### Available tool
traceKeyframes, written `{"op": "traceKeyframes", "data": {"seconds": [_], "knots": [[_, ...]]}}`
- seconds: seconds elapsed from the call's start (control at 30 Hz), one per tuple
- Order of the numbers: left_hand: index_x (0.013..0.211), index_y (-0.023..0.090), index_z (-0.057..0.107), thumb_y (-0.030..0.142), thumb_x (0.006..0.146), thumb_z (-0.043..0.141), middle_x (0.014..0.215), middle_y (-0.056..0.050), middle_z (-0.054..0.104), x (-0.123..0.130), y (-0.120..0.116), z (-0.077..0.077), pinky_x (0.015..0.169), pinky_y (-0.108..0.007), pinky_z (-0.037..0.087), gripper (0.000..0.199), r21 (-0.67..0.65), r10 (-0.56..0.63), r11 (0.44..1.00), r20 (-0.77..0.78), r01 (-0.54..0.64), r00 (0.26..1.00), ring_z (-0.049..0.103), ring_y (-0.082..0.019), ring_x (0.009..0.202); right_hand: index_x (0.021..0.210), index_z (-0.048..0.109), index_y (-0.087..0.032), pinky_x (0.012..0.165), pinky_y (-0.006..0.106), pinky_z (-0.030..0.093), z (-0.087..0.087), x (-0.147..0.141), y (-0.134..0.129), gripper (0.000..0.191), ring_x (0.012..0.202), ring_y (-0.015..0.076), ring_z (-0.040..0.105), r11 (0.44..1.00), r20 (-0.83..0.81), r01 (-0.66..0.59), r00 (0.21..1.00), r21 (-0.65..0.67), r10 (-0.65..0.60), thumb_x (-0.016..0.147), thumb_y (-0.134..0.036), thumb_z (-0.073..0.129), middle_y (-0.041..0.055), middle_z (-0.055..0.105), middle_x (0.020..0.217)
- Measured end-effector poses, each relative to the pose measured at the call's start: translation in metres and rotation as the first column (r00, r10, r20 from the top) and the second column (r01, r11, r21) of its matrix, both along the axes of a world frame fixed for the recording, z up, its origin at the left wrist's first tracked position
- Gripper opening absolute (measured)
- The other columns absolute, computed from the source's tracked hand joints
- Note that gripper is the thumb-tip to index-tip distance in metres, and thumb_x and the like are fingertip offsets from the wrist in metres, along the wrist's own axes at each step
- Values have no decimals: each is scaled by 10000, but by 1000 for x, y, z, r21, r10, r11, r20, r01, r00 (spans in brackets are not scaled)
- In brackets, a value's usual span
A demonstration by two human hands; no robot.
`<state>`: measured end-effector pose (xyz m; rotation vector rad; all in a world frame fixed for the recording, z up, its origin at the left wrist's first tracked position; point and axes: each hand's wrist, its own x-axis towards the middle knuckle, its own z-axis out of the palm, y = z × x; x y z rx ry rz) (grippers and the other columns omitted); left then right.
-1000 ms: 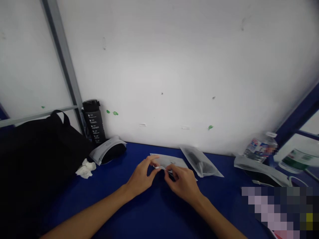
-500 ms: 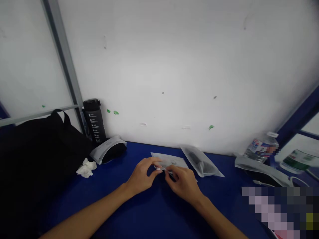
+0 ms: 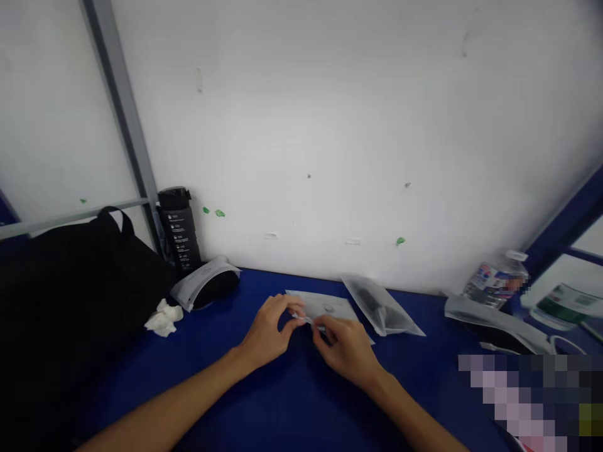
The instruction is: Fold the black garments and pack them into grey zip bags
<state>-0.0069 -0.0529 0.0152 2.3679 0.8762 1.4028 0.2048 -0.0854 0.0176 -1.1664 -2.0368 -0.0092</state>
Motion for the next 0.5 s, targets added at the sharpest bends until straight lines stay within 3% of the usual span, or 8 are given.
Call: {"op": "traceKeyframes", "data": {"seconds": [0.5], "knots": [[1188,234,644,215,969,697,1032,-29,759,-2,2,-1,902,-344,500,226,-142,-98,984,64,107,993,674,-188,927,842,725,-196,544,256,337,-5,1,2,205,452,113,492,1000,1,-22,1000,5,22,965,-257,573,-36,567,540]]}}
